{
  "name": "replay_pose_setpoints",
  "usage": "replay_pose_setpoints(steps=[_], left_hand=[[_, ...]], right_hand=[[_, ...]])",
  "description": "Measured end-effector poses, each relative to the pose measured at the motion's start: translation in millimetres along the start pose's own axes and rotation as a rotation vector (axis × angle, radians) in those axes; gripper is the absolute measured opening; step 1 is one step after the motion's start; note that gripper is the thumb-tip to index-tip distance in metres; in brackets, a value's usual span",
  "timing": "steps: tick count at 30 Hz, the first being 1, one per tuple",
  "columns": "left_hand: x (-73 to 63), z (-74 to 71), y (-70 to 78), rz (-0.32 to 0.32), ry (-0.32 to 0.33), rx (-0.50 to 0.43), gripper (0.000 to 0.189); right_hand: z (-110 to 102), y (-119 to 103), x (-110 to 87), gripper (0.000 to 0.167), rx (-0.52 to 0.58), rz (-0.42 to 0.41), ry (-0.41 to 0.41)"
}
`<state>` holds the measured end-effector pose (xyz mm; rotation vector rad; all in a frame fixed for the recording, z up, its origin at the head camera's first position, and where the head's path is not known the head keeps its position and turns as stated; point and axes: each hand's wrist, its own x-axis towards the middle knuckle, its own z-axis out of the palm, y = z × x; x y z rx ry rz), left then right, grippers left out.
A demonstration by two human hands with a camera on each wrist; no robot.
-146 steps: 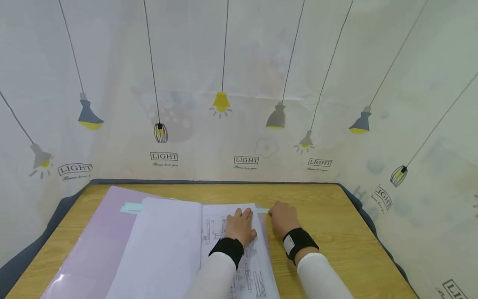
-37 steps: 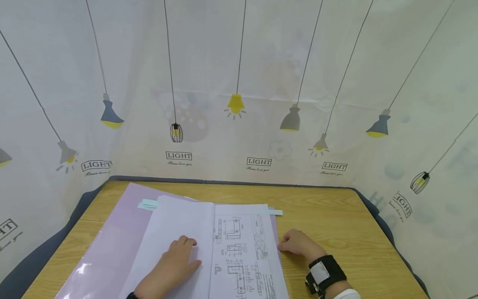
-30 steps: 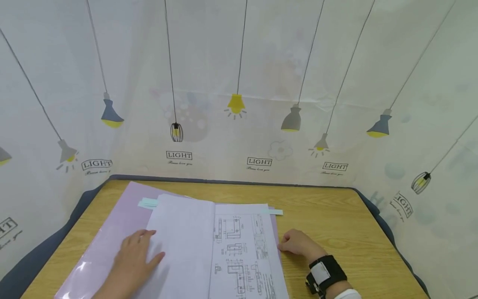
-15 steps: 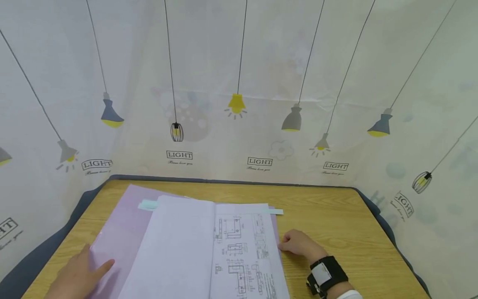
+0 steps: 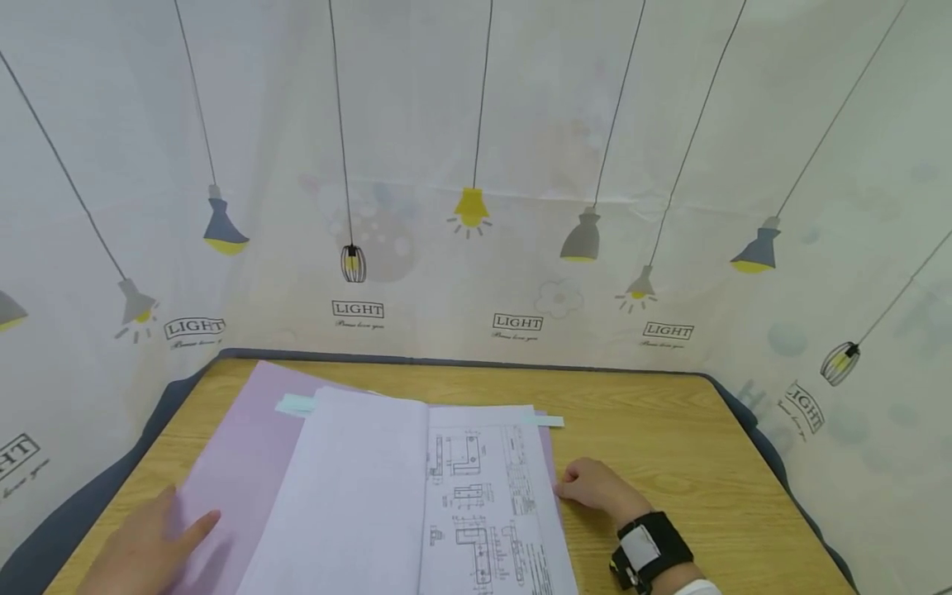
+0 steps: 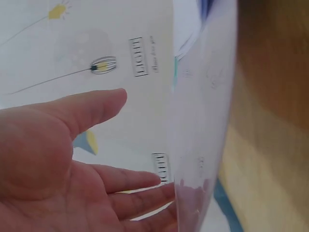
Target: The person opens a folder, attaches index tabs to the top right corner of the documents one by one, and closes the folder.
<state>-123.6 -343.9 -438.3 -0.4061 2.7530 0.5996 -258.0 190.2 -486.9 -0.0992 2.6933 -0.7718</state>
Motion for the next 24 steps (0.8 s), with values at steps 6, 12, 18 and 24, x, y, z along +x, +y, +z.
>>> replay_pose_setpoints(steps=[6, 12, 18, 24], left_hand=[[-25.1, -38.8, 17.3, 0.116, 0.000, -0.157, 0.089], [-44.9, -51.4, 39.6, 0.580, -0.001, -0.539, 0.046], [-41.5, -9.4, 91.7, 0.888, -0.056, -0.839, 0.047], [-26.4, 50.4, 135.5, 0.905, 0.089, -0.603, 0.049]], right_hand=[[0, 0, -0.4, 0.025, -0.013, 0.008, 0.001], [1, 1, -1.7, 0.026, -0.021, 0.014, 0.007], [1, 1, -1.8, 0.028, -0.018, 0.009, 0.003], [1, 0, -2.0, 0.026, -0.013, 0.023, -0.003]])
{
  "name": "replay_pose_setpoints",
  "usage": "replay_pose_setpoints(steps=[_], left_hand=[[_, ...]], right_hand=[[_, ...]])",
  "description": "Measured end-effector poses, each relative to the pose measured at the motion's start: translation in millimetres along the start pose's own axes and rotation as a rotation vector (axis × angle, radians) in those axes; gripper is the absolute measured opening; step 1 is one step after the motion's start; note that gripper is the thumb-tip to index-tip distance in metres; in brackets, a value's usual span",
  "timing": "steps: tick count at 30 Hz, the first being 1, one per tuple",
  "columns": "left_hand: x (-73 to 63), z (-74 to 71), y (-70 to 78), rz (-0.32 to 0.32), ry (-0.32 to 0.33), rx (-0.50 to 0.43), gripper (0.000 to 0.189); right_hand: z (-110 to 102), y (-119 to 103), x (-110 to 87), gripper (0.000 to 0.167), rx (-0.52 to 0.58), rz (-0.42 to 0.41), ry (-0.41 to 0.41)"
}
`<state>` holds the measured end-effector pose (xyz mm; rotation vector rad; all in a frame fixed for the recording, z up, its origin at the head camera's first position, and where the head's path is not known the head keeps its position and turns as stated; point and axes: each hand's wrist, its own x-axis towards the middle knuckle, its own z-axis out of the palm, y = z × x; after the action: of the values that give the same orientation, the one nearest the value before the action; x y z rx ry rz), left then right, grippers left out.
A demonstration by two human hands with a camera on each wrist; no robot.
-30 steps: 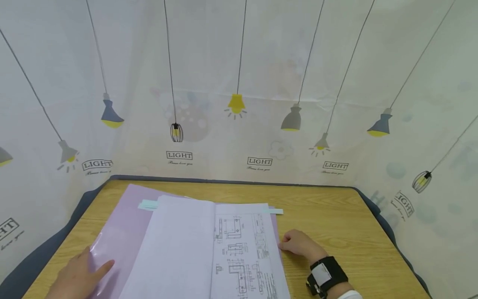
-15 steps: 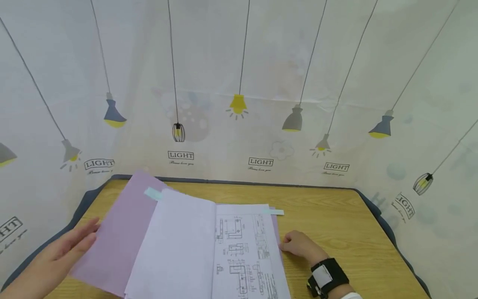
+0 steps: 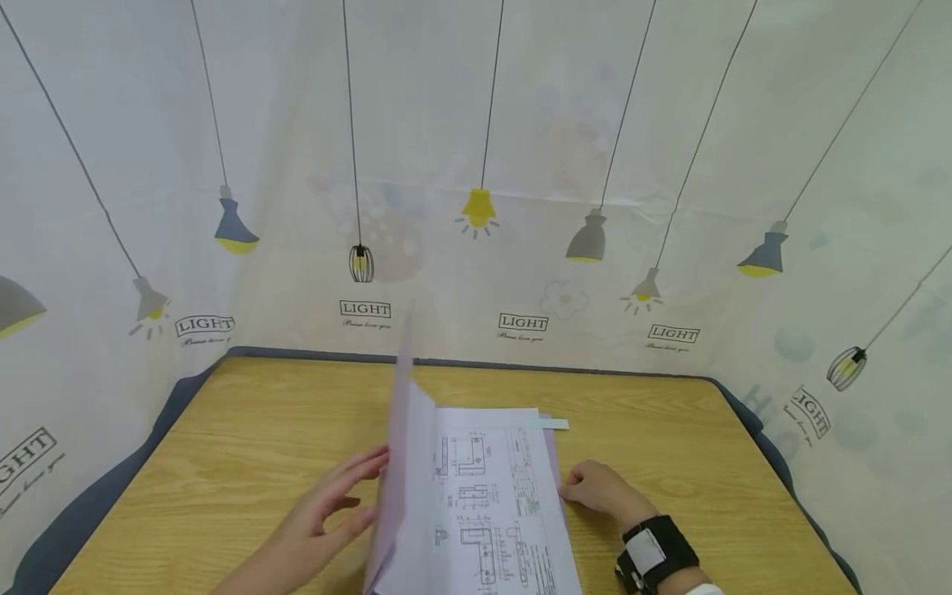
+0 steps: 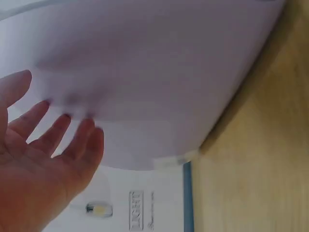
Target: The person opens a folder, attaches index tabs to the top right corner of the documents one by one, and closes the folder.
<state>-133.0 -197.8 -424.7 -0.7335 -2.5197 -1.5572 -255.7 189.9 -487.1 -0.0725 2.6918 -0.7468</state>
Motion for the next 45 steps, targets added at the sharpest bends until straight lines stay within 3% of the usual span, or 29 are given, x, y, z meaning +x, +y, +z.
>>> replay_pose_setpoints(steps=[3, 5, 10, 13, 15, 18, 22, 26, 33, 40, 45], left_hand=[[6.8, 23.3, -7.9, -0.030, -0.037, 0.156, 0.047], [9.8, 34.8, -14.3, 0.006, -0.062, 0.242, 0.048], [13.2, 54.9, -28.7, 0.222, -0.056, 0.431, 0.048], [14.0, 64.1, -32.4, 0.290, -0.044, 0.519, 0.048], [14.8, 69.6, -32.1, 0.283, -0.059, 0.565, 0.049], [17.2, 76.6, -28.1, 0.212, -0.138, 0.628, 0.052], [21.6, 84.8, -21.1, 0.084, -0.262, 0.726, 0.058], [24.6, 92.3, -17.9, 0.002, -0.320, 0.802, 0.060], [27.4, 103.5, -21.9, -0.016, -0.348, 0.888, 0.062], [28.8, 108.8, -20.4, -0.054, -0.407, 0.959, 0.063], [26.7, 107.2, -19.8, -0.021, -0.339, 0.949, 0.062]], right_hand=[[0, 2, 1.0, 0.025, 0.006, -0.001, -0.009], [0, 5, 1.3, 0.024, 0.018, -0.016, -0.020], [-6, 13, -1.4, 0.015, 0.143, -0.092, -0.031], [-14, 15, -5.5, 0.008, 0.240, -0.101, 0.027], [-20, 13, -9.2, 0.010, 0.272, -0.091, 0.093], [-28, 7, -14.8, 0.015, 0.268, -0.106, 0.181], [-32, -1, -20.8, 0.015, 0.233, -0.102, 0.203], [-32, -6, -23.2, 0.015, 0.165, -0.102, 0.200], [-28, -15, -28.7, 0.018, 0.019, -0.160, 0.213], [-23, -21, -32.6, 0.020, -0.051, -0.182, 0.220], [-19, -22, -35.1, 0.020, -0.029, -0.229, 0.233]])
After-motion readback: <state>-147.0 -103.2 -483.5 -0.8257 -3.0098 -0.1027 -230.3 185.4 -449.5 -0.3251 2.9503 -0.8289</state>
